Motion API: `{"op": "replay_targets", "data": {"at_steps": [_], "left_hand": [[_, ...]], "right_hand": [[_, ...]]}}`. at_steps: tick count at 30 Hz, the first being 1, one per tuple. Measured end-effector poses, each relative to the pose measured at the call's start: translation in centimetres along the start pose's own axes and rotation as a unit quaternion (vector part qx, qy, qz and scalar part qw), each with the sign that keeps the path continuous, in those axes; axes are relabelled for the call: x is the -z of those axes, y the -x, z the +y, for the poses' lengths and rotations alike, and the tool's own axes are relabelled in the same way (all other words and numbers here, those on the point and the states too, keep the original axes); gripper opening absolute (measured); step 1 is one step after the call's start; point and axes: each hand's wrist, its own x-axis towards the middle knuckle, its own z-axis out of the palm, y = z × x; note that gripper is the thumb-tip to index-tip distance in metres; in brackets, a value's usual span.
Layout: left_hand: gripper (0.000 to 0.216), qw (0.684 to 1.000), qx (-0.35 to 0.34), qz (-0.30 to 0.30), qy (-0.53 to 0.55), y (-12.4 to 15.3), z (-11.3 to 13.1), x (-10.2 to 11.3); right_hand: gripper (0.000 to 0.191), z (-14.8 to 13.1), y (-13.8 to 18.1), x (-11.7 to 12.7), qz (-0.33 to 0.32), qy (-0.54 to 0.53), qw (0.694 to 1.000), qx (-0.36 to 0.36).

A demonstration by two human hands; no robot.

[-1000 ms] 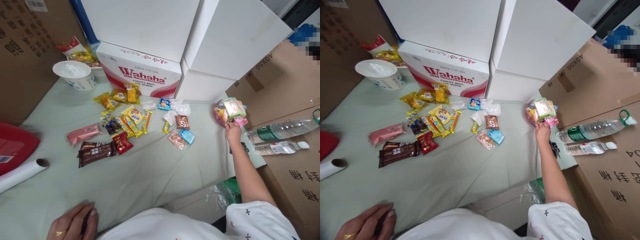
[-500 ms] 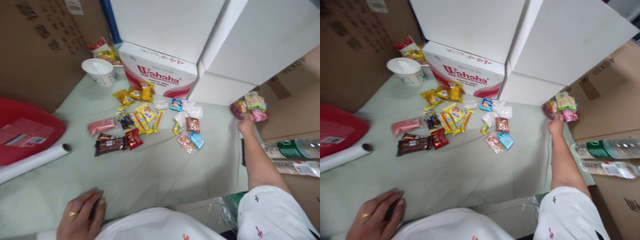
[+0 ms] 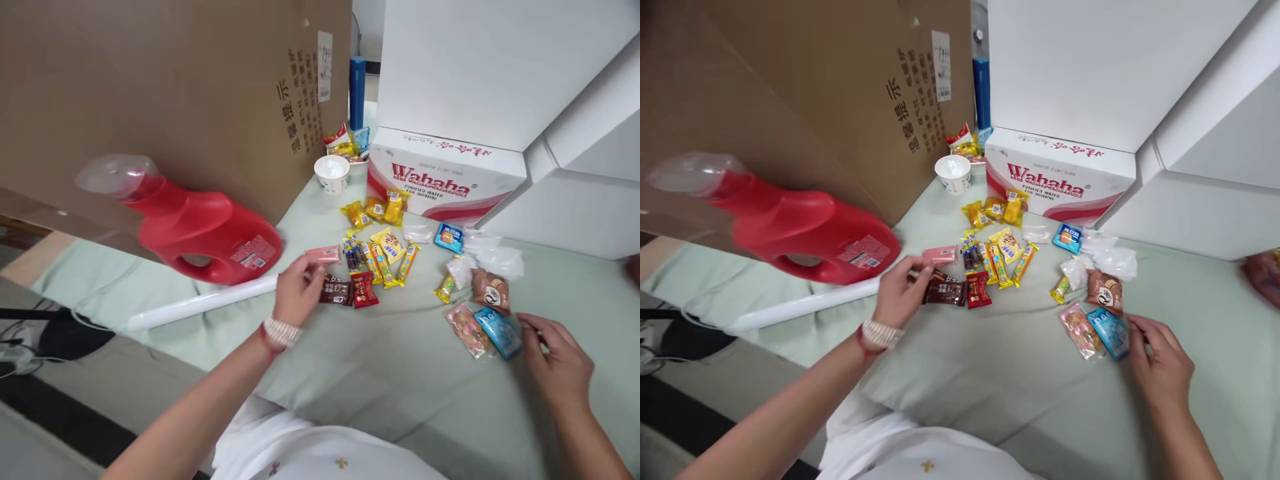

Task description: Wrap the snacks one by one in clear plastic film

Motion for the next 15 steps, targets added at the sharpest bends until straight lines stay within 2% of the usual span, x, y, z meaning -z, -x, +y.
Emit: {"op": "replay_targets", "data": {"at_steps": [2,5,7,8,9,11,13,15], "left_hand": [[0.009,0.998,0.0,0.036,-0.047,-6.4,0.9,-2.6],[0.03,0.99,-0.038,0.082,-0.106,-15.5,1.7,-5.7],[0.026,0.983,-0.078,0.043,-0.158,-19.8,1.6,-6.6],[0.027,0.975,-0.109,0.003,-0.193,-21.2,1.4,-6.7],[0.038,0.971,-0.129,-0.019,-0.2,-22.1,1.2,-6.6],[0.05,0.966,-0.152,-0.038,-0.207,-22.9,0.9,-6.0],[0.053,0.963,-0.166,-0.038,-0.211,-22.5,1.0,-5.3],[0.043,0.96,-0.175,-0.024,-0.218,-21.2,1.7,-4.6]], "right_hand": [[0.031,-1.2,1.6,0.0,0.027,0.007,0.999,-0.023],[0.032,-2.4,3.7,0.3,0.042,0.005,0.997,-0.062],[0.031,-2.7,4.7,0.8,0.046,0.0,0.995,-0.09],[0.03,-2.7,5.2,1.2,0.047,0.0,0.994,-0.1],[0.028,-2.5,5.6,1.6,0.046,0.0,0.993,-0.105],[0.025,-2.0,6.4,2.5,0.032,0.0,0.995,-0.098],[0.023,-1.6,7.1,3.4,0.027,0.004,0.995,-0.093],[0.023,-1.4,7.6,4.2,0.037,0.011,0.994,-0.1]]}}
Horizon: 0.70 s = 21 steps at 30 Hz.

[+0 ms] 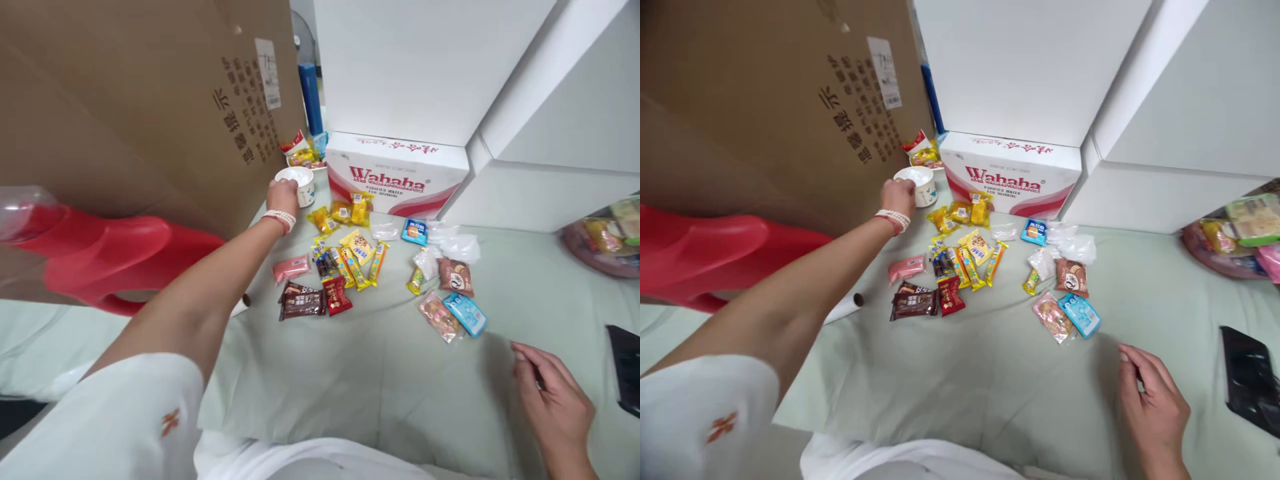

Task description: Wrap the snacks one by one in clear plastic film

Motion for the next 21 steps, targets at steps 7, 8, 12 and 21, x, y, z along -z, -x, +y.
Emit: {"op": "replay_targets", "data": {"at_steps": [7,8,12,21], "left_hand": [[0.026,0.994,-0.113,0.007,0.006,13.8,7.6,5.2],[0.026,0.985,-0.17,-0.001,0.036,16.7,8.9,5.6],[0.04,0.933,-0.31,-0.042,0.175,26.2,13.1,5.0],[0.034,0.919,-0.328,-0.055,0.214,31.7,14.5,2.4]], "right_hand": [[0.027,-4.3,-1.2,2.0,0.034,-0.028,0.998,0.052],[0.034,-5.6,-1.6,2.1,0.027,-0.047,0.995,0.087],[0.056,-11.2,-3.2,1.2,-0.115,-0.154,0.934,0.302],[0.051,-19.3,-3.5,-5.2,-0.492,0.158,0.788,0.336]]}}
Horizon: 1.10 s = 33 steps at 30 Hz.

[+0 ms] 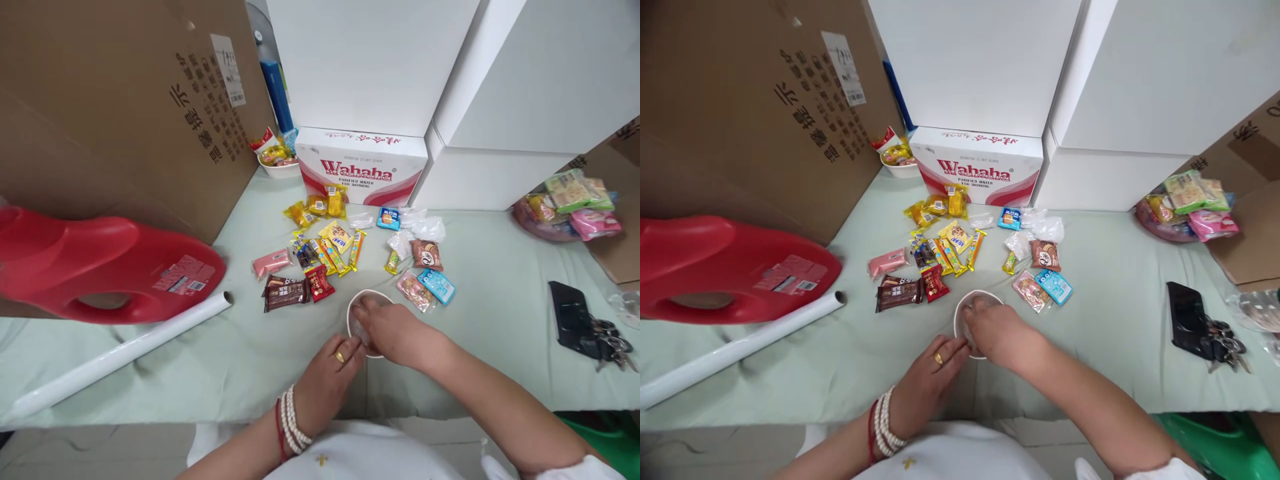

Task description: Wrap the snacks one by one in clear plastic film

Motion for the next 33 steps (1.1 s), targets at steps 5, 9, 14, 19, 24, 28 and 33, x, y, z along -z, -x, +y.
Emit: {"op": "replay_targets", "data": {"at_steps": [5,9,14,19,24,28,33], "left_hand": [[0.038,0.999,0.043,0.011,0.026,0.6,-0.4,-0.1],[0.039,0.995,0.079,0.043,0.04,1.0,-0.6,-0.3],[0.048,0.991,0.056,0.105,0.063,0.7,-0.6,-0.5],[0.04,0.991,0.09,0.086,0.056,-0.4,-0.8,-0.5],[0.036,0.988,0.104,0.11,0.014,-1.4,-0.4,-0.5],[0.045,0.989,0.051,0.127,-0.05,-4.1,-1.0,-1.0],[0.025,0.992,0.077,0.038,-0.097,-7.5,-3.9,-3.2]], "right_hand": [[0.034,-0.8,-1.5,-0.3,-0.018,0.009,1.0,-0.023],[0.027,0.6,-0.8,-0.8,0.02,-0.079,0.996,0.032],[0.035,2.4,3.5,1.6,0.142,-0.255,0.95,0.108],[0.023,7.7,5.6,4.7,0.304,-0.316,0.899,0.004],[0.046,17.3,-0.2,5.8,0.393,-0.183,0.863,-0.259],[0.087,20.6,-5.6,5.1,0.197,-0.076,0.924,-0.318],[0.056,22.6,-6.8,4.7,0.157,-0.002,0.918,-0.365]]}}
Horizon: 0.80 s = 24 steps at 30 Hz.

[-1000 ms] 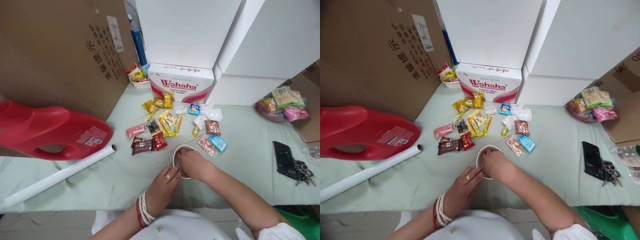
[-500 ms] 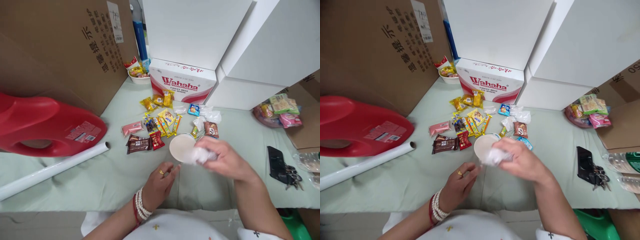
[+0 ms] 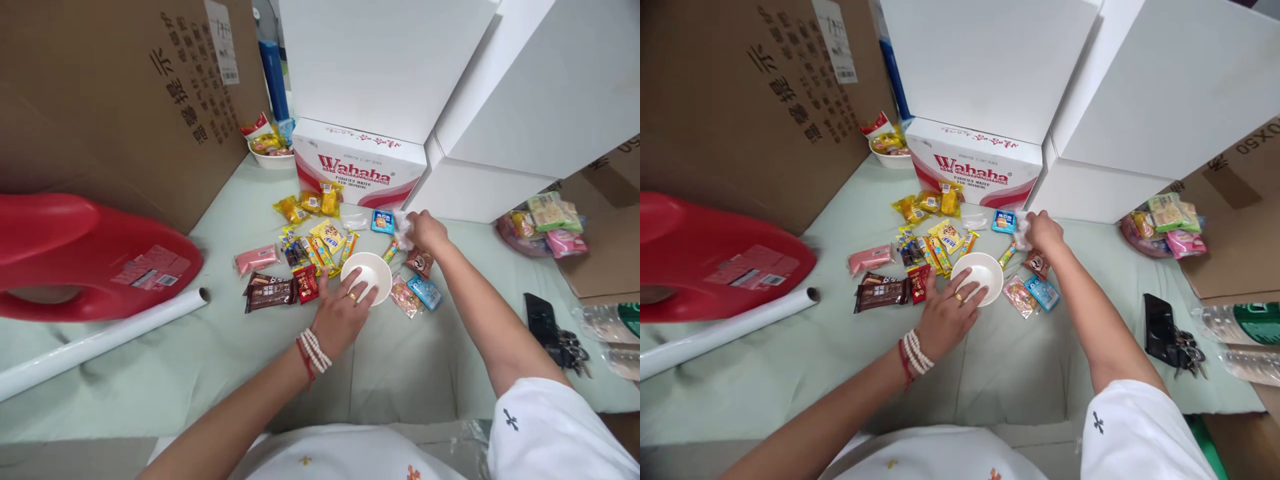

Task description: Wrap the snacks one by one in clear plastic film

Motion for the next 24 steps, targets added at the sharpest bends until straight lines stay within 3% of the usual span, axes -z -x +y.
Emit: {"op": "replay_targets", "data": {"at_steps": [2,5,10,14,18,20,22,24], "left_hand": [[0.015,0.999,0.015,-0.029,0.0,-0.2,-0.6,-0.9],[0.017,0.997,0.019,-0.06,0.033,0.6,-0.3,-0.9],[0.018,0.976,-0.044,-0.17,0.131,2.1,1.9,1.9],[0.018,0.972,-0.018,-0.144,0.184,3.0,2.5,3.5],[0.012,0.968,0.007,-0.128,0.216,2.9,2.5,3.7],[0.011,0.965,0.01,-0.131,0.227,2.5,2.6,3.6],[0.013,0.962,0.005,-0.136,0.237,2.2,2.7,3.5],[0.014,0.958,-0.005,-0.14,0.25,1.9,2.9,3.5]], "right_hand": [[0.044,1.4,-0.9,0.1,0.047,-0.013,0.999,-0.023],[0.049,3.0,-2.2,-0.5,0.103,-0.04,0.993,-0.04],[0.07,3.3,-2.8,-2.9,0.077,-0.078,0.993,0.05],[0.091,5.4,-1.4,-2.6,0.067,-0.166,0.978,0.108],[0.089,7.6,3.6,0.0,0.037,-0.209,0.971,0.11],[0.077,7.3,7.9,1.4,0.075,-0.216,0.967,0.114],[0.053,6.1,13.1,2.1,0.133,-0.245,0.944,0.176],[0.043,4.3,18.3,1.9,0.077,-0.255,0.913,0.308]]}}
